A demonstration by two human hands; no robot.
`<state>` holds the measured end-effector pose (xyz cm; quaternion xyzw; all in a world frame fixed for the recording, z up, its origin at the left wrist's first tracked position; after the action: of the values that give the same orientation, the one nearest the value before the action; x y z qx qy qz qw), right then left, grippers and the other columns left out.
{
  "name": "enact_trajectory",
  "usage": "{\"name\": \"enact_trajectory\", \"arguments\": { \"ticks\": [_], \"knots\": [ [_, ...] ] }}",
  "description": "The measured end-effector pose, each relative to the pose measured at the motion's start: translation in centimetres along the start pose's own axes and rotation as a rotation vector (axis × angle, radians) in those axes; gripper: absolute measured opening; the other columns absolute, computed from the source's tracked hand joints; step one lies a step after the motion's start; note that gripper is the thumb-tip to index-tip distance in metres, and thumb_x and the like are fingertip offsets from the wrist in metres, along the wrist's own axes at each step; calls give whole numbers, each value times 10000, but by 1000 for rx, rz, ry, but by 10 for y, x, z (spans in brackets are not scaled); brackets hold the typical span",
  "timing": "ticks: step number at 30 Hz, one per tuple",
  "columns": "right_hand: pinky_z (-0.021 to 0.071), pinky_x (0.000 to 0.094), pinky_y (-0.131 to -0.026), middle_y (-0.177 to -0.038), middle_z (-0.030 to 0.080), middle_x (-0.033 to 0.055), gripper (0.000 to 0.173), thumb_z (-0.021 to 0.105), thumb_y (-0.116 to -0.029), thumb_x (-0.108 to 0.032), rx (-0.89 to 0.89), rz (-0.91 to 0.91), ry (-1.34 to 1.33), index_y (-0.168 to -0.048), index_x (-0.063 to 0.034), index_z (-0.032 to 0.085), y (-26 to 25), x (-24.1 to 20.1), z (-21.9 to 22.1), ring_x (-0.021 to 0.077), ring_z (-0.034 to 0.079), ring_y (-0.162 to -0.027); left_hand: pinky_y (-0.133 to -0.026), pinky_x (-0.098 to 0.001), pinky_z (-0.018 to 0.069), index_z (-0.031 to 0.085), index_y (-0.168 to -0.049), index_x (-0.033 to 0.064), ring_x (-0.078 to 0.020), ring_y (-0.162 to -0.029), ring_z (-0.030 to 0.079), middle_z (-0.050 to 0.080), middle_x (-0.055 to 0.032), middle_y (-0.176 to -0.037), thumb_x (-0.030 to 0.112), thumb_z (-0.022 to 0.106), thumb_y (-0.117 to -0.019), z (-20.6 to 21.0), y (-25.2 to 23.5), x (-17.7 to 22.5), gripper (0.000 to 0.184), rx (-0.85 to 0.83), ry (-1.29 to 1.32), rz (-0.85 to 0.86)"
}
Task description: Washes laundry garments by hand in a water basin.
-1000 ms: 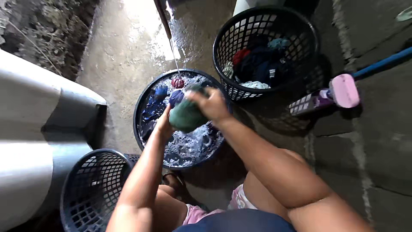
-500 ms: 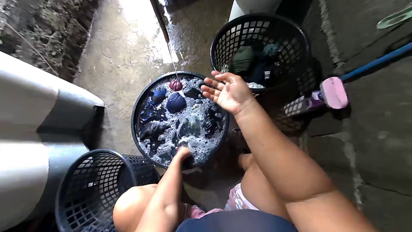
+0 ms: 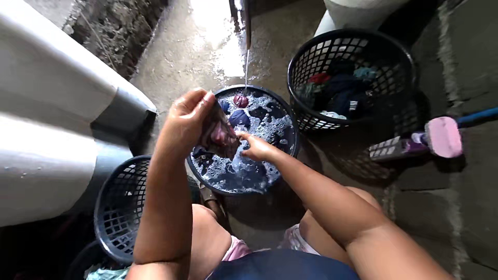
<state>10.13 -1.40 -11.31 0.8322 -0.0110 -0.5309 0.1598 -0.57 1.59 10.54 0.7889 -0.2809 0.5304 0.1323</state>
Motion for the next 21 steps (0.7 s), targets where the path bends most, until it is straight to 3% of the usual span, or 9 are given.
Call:
{"name": "enact_trajectory", "arguments": {
  "ticks": [2,4,7,9,11,13,14,17,21],
  "knots": [
    [533,571,-973,-1314,635,205,380,678,-935,-42,74,-11,-269,-1308,-42,602,-4,-7,-3,344,648,-1166,-667,-226,574,595,-958,169,-16,-699,641,646,99,-777,220,453,-1098,-21,6,15,205,30,-9,52],
    [557,470,-834,-1187,650,181,264,531,-992,-30,95,43,-518,-1251,8,564,2,-11,-11,258,655,-999,-723,-231,593,595,-1050,139,-21,-770,671,685,79,-853,193,547,-1049,-34,11,1,72,-17,-46,66],
    [579,451,-773,-1117,650,174,281,496,-1006,-66,227,174,-797,-1279,0,516,10,0,-34,253,666,-900,-775,-419,579,626,-1098,-2,-191,-825,670,679,-106,-921,87,717,-921,-49,15,-63,218,-9,-330,-74],
    [581,480,-776,-1131,619,177,290,488,-1003,-53,328,234,-870,-1291,-21,506,14,10,-47,279,657,-931,-865,-587,529,658,-1113,-39,-351,-914,671,680,-222,-968,115,704,-955,-54,16,-115,225,36,-526,-255],
    [580,494,-756,-1094,618,175,214,502,-984,-39,425,255,-761,-1196,-21,528,15,19,-59,289,655,-922,-893,-658,491,693,-998,-47,-426,-949,669,685,-262,-952,249,643,-1019,-54,16,-165,301,61,-611,-396],
    [559,507,-714,-1058,622,200,220,559,-953,-26,495,239,-463,-1171,5,556,14,27,-67,311,646,-865,-907,-691,472,712,-916,-36,-462,-999,663,691,-281,-972,405,582,-1047,-43,18,-206,478,16,-668,-534],
    [554,529,-723,-1067,640,217,272,585,-939,-31,492,230,-296,-1207,4,563,13,30,-67,332,655,-865,-932,-706,459,724,-942,-27,-472,-1051,655,695,-288,-1022,430,556,-1053,-34,20,-226,499,-21,-674,-592],
    [541,633,-904,-1198,668,260,422,634,-953,-67,261,293,81,-1364,-24,543,8,33,-42,426,674,-1075,-947,-699,473,730,-1061,2,-465,-1110,650,697,-276,-1110,377,556,-1044,10,29,-283,414,-119,-633,-680],
    [460,595,-1062,-1337,634,219,417,612,-991,-169,-97,389,364,-1393,-61,594,9,33,2,380,601,-1262,-1136,-649,362,633,-1360,48,-439,-1400,468,576,-246,-1426,389,532,-1050,77,59,-349,472,-362,-596,-827]
  ]
}}
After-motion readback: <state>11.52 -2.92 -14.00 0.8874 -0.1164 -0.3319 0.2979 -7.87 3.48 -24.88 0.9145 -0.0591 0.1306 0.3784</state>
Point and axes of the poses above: each hand's wrist, its own y-axis away from the middle knuckle, its own z-axis out of the palm, x = y × z, the point moved 8 cm from there along -y, towards the middle knuckle
